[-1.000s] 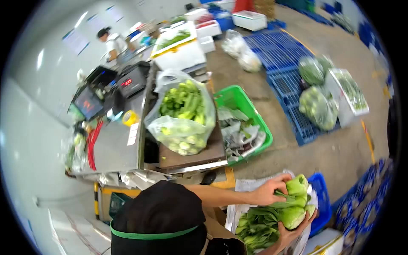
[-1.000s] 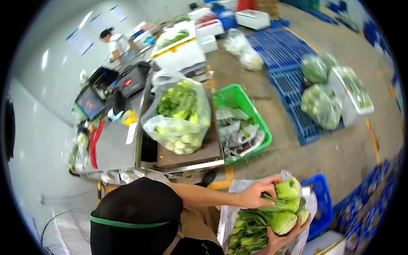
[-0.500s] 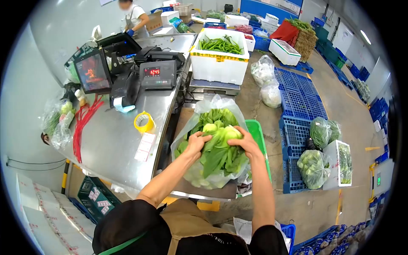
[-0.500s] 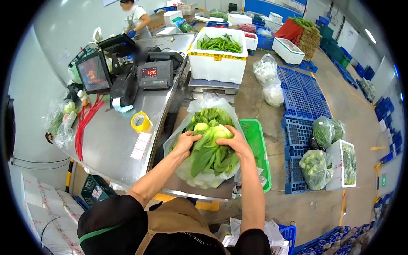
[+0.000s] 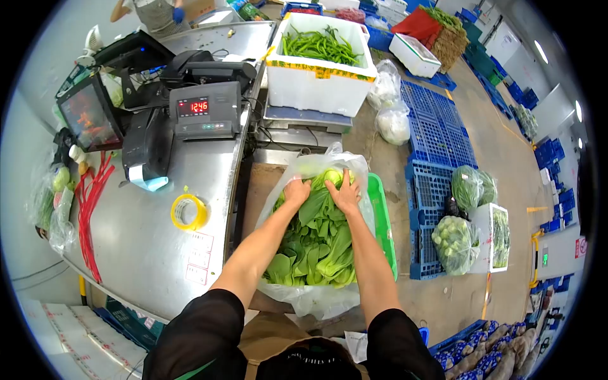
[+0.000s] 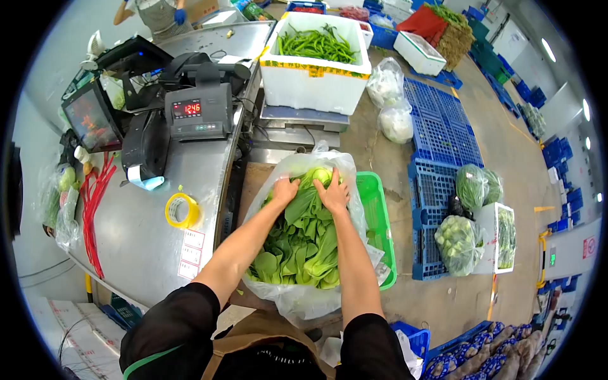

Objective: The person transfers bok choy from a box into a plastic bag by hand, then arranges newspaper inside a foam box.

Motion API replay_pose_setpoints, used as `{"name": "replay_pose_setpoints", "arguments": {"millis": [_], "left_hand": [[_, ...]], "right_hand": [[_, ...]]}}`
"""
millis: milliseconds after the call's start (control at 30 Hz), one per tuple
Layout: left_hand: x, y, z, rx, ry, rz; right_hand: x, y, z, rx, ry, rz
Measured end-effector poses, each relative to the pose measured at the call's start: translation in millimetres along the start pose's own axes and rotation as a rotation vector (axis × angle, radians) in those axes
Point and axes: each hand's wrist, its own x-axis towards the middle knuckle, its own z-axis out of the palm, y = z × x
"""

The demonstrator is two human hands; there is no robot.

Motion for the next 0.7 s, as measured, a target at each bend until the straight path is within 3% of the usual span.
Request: {"name": "replay_pose_setpoints", "arguments": {"millis": [67, 167, 233, 333, 433, 467, 567, 700], "left_hand": [[6, 11, -14, 0.146, -0.191, -0.037], [-14, 49, -42, 0.195, 0.051, 0.366], [0, 78, -48, -0.198, -0.061, 0.527], [27, 121, -31, -1.148, -0.297, -0.277], [38, 138, -14, -1.592, -0.355, -0.513], [40, 145, -10, -1.632, -0.39, -0.563], [-34, 208, -82, -1.862, -0.602, -0.409], [-70, 204, -114, -1.751, -0.64, -0.265]], "right_hand": [[-9, -6, -12, 0.046, -0.04, -0.025], [-6, 2, 5, -0.172, 0.101, -0.002], [-11, -8, 7, -0.249, 0.128, -0.014], [-22, -30, 5, -0.183, 0.149, -0.109], [-26, -28, 27, -0.388, 0.338, -0.3], [-23, -25, 32, -0.36, 0.309, -0.263], [-31, -17, 25, -0.31, 0.229, -0.241], [-28, 11, 50, -0.41, 0.311, -0.278]]}}
